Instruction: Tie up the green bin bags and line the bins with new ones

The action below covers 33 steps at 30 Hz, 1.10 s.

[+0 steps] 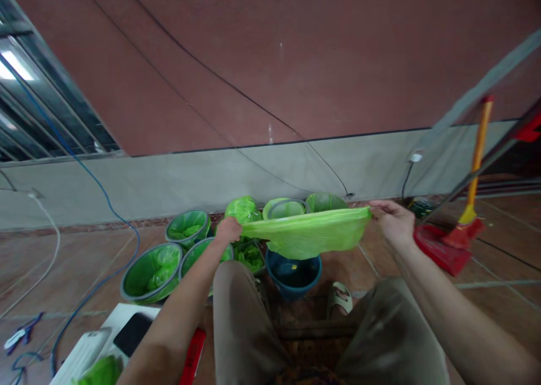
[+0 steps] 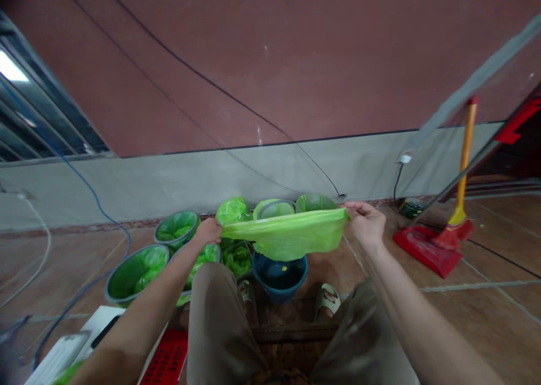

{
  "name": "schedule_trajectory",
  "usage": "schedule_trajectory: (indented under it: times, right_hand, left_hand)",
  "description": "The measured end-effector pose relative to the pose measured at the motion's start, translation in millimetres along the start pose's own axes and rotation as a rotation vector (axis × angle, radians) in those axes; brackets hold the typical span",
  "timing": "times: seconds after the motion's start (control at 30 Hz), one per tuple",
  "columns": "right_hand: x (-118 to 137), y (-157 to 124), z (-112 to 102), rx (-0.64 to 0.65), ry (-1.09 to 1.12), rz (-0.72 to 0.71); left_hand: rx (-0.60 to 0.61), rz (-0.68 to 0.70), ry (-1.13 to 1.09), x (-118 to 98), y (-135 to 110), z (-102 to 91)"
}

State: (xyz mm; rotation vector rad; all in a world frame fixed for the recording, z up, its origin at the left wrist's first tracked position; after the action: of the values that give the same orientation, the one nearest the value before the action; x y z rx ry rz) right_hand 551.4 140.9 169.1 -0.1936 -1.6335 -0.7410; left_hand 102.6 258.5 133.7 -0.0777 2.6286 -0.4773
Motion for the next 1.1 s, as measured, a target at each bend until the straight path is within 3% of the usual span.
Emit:
schedule_trajectory:
  times: [0.07,0.17,0.23,0.27,0.3,0.33,0.4,0.43,0.5,0.6,0.7,0.77,0.83,1.0,1.1]
  right_hand:
    - [46,17,4,0.015,0.008,-0.065]
    - [125,12,-6,-0.120,-0.024,-0.441]
    - [136,-17,-13,-0.242,-0.133,-0.634]
    - [124,-33,-13,-0.221,-0.194,-0.653]
    - [99,-48,-5,-0.080,-0.283,-0.589]
    - [63,-62,8,0.170,-0.385,-0.453]
    - [-26,-102,27,0.582,-0.528,-0.040]
    - [-61,-123,30,0.692,-0.552,0.102]
    - [-97,-158,35,0.775,-0.508,0.191]
    - [-87,-191,51,0.824,-0.446,0.179]
    - [-47,-213,85,0.949,-0.362,0.156]
    - [-21,-227,114,1.065,-0.296,0.140]
    - [-2,-239,141,1.131,-0.214,0.138]
    - [22,-262,200,1.243,0.050,0.186]
    - [24,-277,224,1.300,0.178,0.255]
  left_hand:
    - [-0.111,0.099,-0.070,-15,-1,-31.9]
    - [-0.522,0.451,-0.498,-29,-16,-79.5]
    - [-0.666,0.573,-0.749,-19,-22,-77.3]
    - [-0.628,0.554,-0.801,-12,-18,-63.7]
    - [-0.542,0.488,-0.816,-2,-10,-44.3]
    - [-0.385,0.404,-0.783,8,1,-19.9]
    - [-0.122,0.271,-0.698,32,20,24.3]
    - [-0.119,0.227,-0.708,46,27,35.0]
    - [-0.166,0.209,-0.774,67,37,38.9]
    - [-0.207,0.176,-0.883,81,43,20.3]
    - [-0.224,0.125,-1.078,84,37,-2.6]
    - [-0.182,0.100,-1.219,83,28,-6.0]
    - [-0.063,0.071,-1.329,80,12,6.0]
    - [0.395,0.039,-1.328,60,-55,68.6]
    - [0.425,0.031,-1.306,59,-91,81.4]
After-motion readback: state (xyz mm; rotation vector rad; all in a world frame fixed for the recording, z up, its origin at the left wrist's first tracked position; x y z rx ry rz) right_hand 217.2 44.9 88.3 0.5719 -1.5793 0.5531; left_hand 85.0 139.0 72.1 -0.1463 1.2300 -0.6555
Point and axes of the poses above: each hand's wrist, its own y-axis towards the middle knuckle, its own z-axis out of the palm, x = y × z, the point moved 6 cm from there along y, towards the middle knuckle, and after that the axes turned 12 degrees about x, right-handed, at the moved point
